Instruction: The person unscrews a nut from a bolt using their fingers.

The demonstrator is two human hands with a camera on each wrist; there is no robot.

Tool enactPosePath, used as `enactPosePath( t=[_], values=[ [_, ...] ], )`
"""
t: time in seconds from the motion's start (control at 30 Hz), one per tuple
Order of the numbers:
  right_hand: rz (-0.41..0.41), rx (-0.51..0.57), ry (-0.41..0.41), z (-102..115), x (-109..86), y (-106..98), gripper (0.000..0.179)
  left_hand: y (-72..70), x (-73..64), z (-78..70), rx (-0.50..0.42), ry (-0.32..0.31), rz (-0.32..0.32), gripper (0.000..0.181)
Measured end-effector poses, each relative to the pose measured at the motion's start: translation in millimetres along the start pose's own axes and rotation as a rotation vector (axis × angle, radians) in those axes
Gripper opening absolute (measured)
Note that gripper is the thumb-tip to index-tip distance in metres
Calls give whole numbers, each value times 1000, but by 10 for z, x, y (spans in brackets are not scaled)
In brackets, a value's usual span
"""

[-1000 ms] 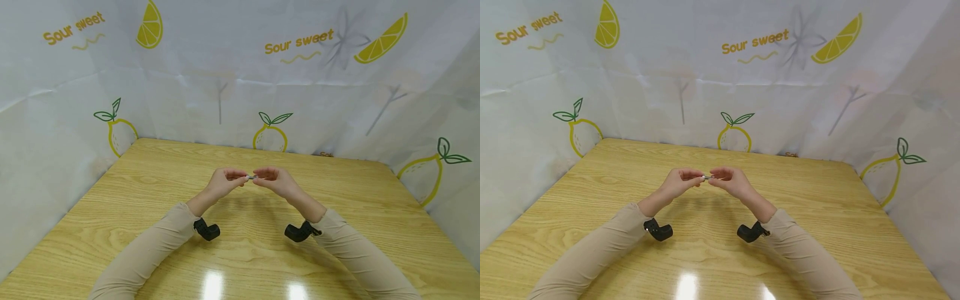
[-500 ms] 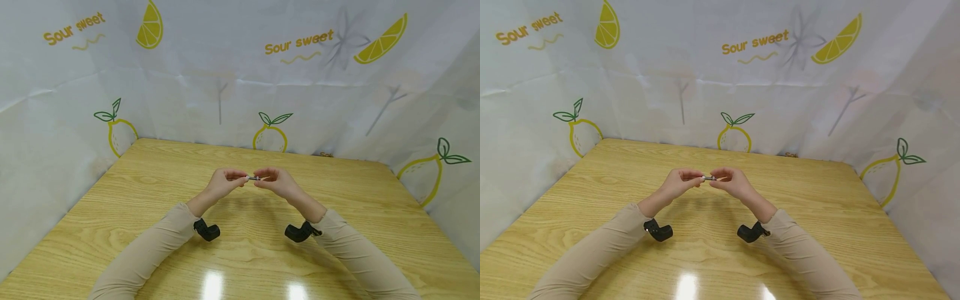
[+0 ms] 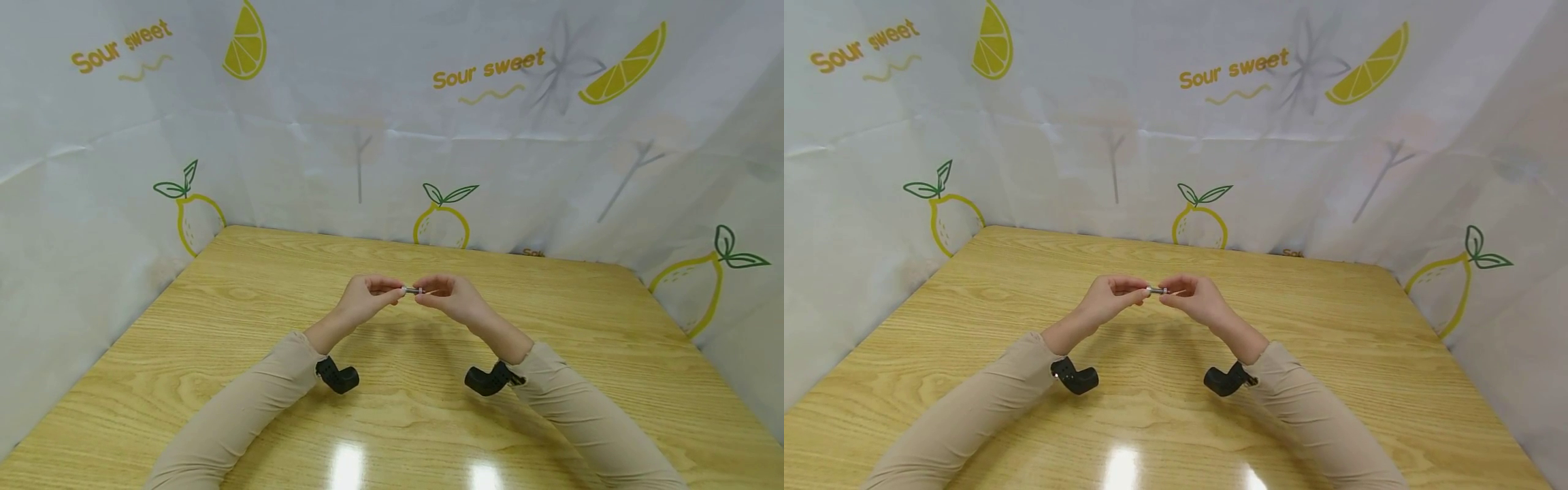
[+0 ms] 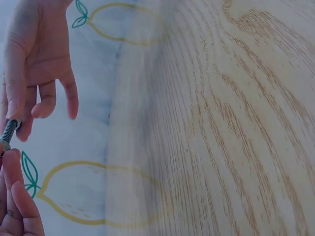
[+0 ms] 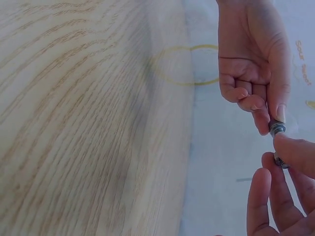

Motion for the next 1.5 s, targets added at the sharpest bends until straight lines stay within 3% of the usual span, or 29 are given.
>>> enactPosePath(
  t=[0.17, 0.47, 0.63, 0.77, 1.03, 1.27, 1.5],
  values=[
    [-10, 18, -18, 16, -9, -8, 38, -6, 4, -6, -5, 0, 7, 27],
    [26, -33, 46, 56, -17, -18, 39, -4, 19, 7, -2, -20, -6, 26],
    [-8, -3, 9, 36, -9, -19, 31, -6, 9, 4, -3, -13, -3, 27],
    [-5, 9, -34, 15, 4, -17, 34, -5, 3, -3, -9, -9, 4, 27],
    [68, -39, 12, 36, -12, -19, 42, -8, 18, 6, -9, -23, -3, 26],
    [6, -2, -41, 8, 5, -12, 30, -11, 20, 5, -2, -25, -3, 26],
    [46, -3, -48, 32, -12, -14, 42, -6, -3, -15, -9, -20, -4, 26]
  ],
)
Point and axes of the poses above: each hand's wrist, its own x-axis towards the middle knuckle, its own y-axis out of the palm, z = x × y, the point moved 1 cm from there along x, towards the middle knuckle, and after that the axes turned 1 degree about -y, right-handed, at the moved point
